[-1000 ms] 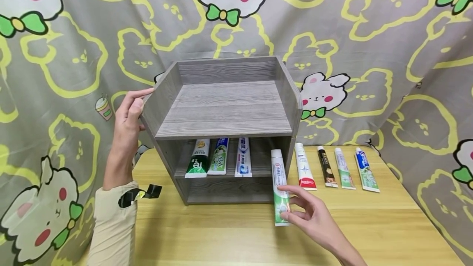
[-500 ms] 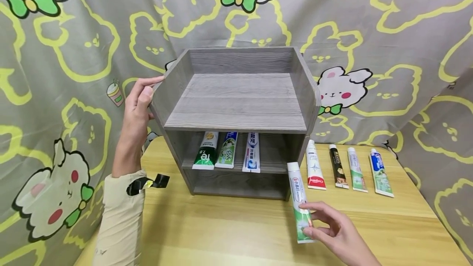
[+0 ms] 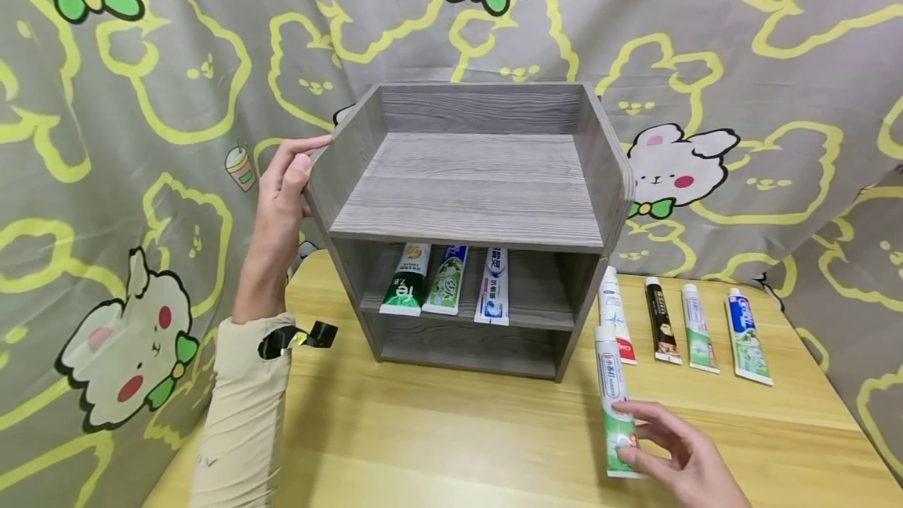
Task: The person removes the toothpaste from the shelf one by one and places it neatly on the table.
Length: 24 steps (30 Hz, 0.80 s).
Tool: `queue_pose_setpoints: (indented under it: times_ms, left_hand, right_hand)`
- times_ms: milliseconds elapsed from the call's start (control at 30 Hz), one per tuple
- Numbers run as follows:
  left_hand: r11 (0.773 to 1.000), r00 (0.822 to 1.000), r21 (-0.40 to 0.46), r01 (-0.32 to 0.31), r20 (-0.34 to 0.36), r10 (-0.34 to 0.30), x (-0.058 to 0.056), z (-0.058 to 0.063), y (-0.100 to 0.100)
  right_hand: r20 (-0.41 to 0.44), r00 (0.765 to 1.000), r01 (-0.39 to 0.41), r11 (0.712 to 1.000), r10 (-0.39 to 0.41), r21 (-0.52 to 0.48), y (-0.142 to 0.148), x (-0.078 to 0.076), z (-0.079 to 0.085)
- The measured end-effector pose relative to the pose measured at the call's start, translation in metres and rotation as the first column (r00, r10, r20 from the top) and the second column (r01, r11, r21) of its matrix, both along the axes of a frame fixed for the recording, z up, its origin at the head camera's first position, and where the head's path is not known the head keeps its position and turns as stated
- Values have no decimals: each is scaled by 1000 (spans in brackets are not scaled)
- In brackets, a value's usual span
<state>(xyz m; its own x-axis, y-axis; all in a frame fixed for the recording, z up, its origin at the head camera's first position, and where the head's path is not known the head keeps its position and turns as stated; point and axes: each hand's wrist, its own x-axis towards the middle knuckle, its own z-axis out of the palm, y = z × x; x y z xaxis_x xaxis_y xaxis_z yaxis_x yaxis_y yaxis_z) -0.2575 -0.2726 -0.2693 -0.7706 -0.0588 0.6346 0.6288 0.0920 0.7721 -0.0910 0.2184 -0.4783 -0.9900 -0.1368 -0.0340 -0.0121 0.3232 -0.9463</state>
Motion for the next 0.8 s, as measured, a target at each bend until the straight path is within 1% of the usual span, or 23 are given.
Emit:
queue_pose_setpoints:
  times_ms: [67, 167, 333, 433, 567, 700, 800]
  left_hand:
    - [1000, 1000, -3, 2, -3, -2, -2, 0, 2]
    - [1000, 1000, -1, 5, -10, -5, -4, 0, 4]
    - [1000, 1000, 5, -8, -10, 8, -2, 0, 2]
    - [1000, 1000, 8, -15, -6, 15, 0, -1, 0]
    - [1000, 1000, 3, -11, -5, 11, 1, -2, 0]
    - [1000, 1000, -6, -3, -3, 3, 2, -1, 1]
    - [1000, 1000, -1, -2, 1, 2, 2, -1, 2]
  right_hand:
    - [-1, 1000, 14, 1000, -14, 1, 3, 0, -5]
    - [29, 998, 52, 999, -52, 9, 7, -1, -11]
    - [93, 990, 101, 994, -105, 45, 13, -7, -19]
    - [91, 992, 82, 994, -87, 66, 17, -10, -24]
    - [64, 995, 67, 995, -72, 69, 22, -14, -31]
    - [109, 991, 70, 996, -76, 61, 26, -16, -37]
    - [147, 987, 56, 995, -68, 88, 29, -17, -40]
